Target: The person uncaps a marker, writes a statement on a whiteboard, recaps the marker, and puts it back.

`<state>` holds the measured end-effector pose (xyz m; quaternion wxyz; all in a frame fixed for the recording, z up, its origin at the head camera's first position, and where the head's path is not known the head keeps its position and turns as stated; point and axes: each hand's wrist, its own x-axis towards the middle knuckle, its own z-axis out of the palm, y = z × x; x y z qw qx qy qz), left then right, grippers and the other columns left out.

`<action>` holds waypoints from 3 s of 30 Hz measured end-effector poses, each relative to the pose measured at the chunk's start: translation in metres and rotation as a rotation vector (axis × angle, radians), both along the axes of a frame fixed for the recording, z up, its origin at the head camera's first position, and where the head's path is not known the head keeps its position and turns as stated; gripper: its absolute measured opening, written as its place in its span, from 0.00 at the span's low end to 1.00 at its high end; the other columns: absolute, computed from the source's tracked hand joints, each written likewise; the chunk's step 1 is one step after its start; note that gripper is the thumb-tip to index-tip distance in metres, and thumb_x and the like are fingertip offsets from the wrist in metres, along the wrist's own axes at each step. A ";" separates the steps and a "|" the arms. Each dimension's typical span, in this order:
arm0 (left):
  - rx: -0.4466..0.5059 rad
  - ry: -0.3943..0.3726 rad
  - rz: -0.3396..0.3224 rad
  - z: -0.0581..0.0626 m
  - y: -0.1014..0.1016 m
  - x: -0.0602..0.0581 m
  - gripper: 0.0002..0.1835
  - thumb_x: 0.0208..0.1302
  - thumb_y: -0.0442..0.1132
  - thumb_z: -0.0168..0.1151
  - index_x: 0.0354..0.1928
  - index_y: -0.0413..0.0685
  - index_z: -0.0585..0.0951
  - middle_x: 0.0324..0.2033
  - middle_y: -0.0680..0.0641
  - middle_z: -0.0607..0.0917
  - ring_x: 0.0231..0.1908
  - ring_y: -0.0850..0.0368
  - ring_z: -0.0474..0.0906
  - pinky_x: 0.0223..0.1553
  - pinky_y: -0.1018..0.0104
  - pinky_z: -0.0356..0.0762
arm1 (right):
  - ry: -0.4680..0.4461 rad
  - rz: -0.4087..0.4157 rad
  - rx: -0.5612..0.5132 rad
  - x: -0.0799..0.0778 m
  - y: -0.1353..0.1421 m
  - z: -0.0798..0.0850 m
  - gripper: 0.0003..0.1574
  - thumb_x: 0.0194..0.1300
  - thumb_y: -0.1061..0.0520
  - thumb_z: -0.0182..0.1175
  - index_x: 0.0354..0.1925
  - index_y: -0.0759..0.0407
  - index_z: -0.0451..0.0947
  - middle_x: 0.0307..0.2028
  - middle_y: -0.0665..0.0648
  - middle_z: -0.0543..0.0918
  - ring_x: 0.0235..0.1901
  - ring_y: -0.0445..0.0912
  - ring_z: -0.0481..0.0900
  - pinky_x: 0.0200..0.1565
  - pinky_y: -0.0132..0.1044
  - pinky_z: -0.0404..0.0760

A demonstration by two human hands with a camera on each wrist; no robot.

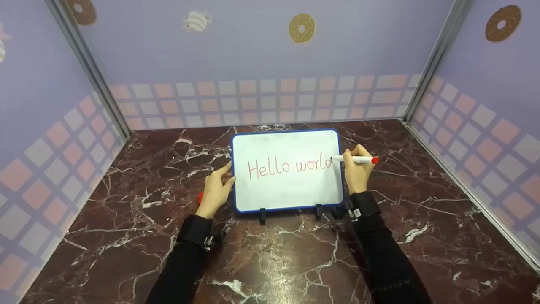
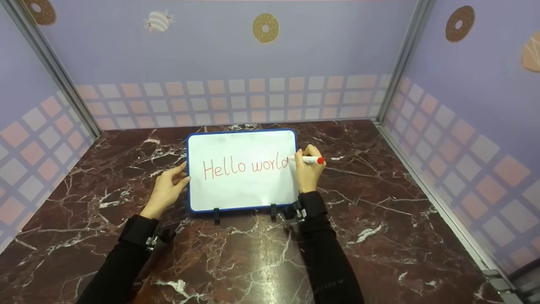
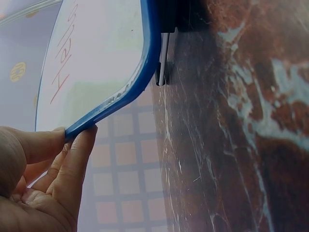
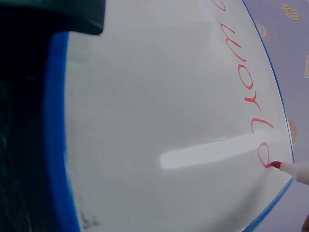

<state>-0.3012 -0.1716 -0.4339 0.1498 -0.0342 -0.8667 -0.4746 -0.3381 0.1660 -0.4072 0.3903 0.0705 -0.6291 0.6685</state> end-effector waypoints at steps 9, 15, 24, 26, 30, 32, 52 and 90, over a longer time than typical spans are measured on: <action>-0.005 0.022 0.017 -0.001 0.001 -0.001 0.27 0.66 0.26 0.60 0.67 0.37 0.72 0.46 0.30 0.85 0.42 0.39 0.87 0.35 0.59 0.88 | -0.004 0.012 -0.013 -0.004 0.001 -0.005 0.18 0.63 0.71 0.61 0.24 0.82 0.65 0.15 0.50 0.72 0.16 0.38 0.69 0.21 0.24 0.68; -0.013 0.020 0.014 -0.001 0.000 -0.002 0.27 0.66 0.26 0.60 0.67 0.37 0.72 0.47 0.30 0.85 0.43 0.39 0.87 0.37 0.57 0.88 | -0.001 0.025 -0.021 -0.003 0.001 -0.005 0.18 0.63 0.72 0.59 0.23 0.82 0.63 0.14 0.49 0.71 0.16 0.37 0.69 0.20 0.23 0.68; -0.017 0.022 0.009 -0.001 0.000 -0.001 0.27 0.67 0.27 0.59 0.68 0.38 0.71 0.46 0.31 0.85 0.40 0.41 0.87 0.36 0.58 0.87 | -0.001 -0.039 0.033 0.001 0.001 0.000 0.17 0.57 0.77 0.54 0.18 0.81 0.58 0.11 0.45 0.65 0.13 0.32 0.62 0.18 0.22 0.58; -0.019 0.016 0.006 -0.001 -0.001 -0.001 0.27 0.67 0.27 0.59 0.68 0.38 0.71 0.47 0.31 0.85 0.41 0.41 0.87 0.37 0.58 0.87 | -0.011 -0.063 0.060 0.001 0.001 0.001 0.17 0.55 0.78 0.53 0.17 0.80 0.57 0.11 0.44 0.62 0.13 0.31 0.58 0.18 0.22 0.54; -0.020 0.005 -0.001 -0.001 -0.001 0.000 0.27 0.68 0.28 0.59 0.68 0.37 0.70 0.48 0.31 0.84 0.42 0.41 0.86 0.38 0.58 0.87 | -0.027 -0.092 0.099 0.002 0.001 0.002 0.18 0.52 0.78 0.54 0.16 0.79 0.55 0.12 0.44 0.57 0.15 0.31 0.51 0.21 0.23 0.48; -0.025 0.009 0.002 -0.001 -0.001 -0.001 0.27 0.68 0.28 0.59 0.68 0.37 0.70 0.48 0.31 0.85 0.41 0.41 0.86 0.37 0.58 0.87 | -0.033 -0.104 0.119 0.002 0.001 0.003 0.17 0.51 0.78 0.53 0.16 0.79 0.55 0.12 0.44 0.56 0.15 0.31 0.50 0.21 0.24 0.46; -0.016 0.004 0.021 -0.001 -0.001 -0.001 0.27 0.67 0.27 0.60 0.68 0.38 0.71 0.47 0.31 0.85 0.41 0.41 0.87 0.37 0.58 0.87 | 0.024 -0.008 -0.033 -0.004 0.011 -0.004 0.18 0.61 0.72 0.61 0.22 0.83 0.65 0.14 0.47 0.72 0.15 0.37 0.70 0.20 0.23 0.68; -0.029 0.017 -0.003 -0.001 0.000 0.000 0.27 0.67 0.27 0.59 0.68 0.37 0.70 0.48 0.30 0.84 0.41 0.40 0.87 0.35 0.59 0.87 | -0.050 -0.147 0.138 0.002 0.007 0.004 0.17 0.49 0.78 0.53 0.16 0.80 0.54 0.12 0.45 0.55 0.15 0.30 0.48 0.21 0.24 0.45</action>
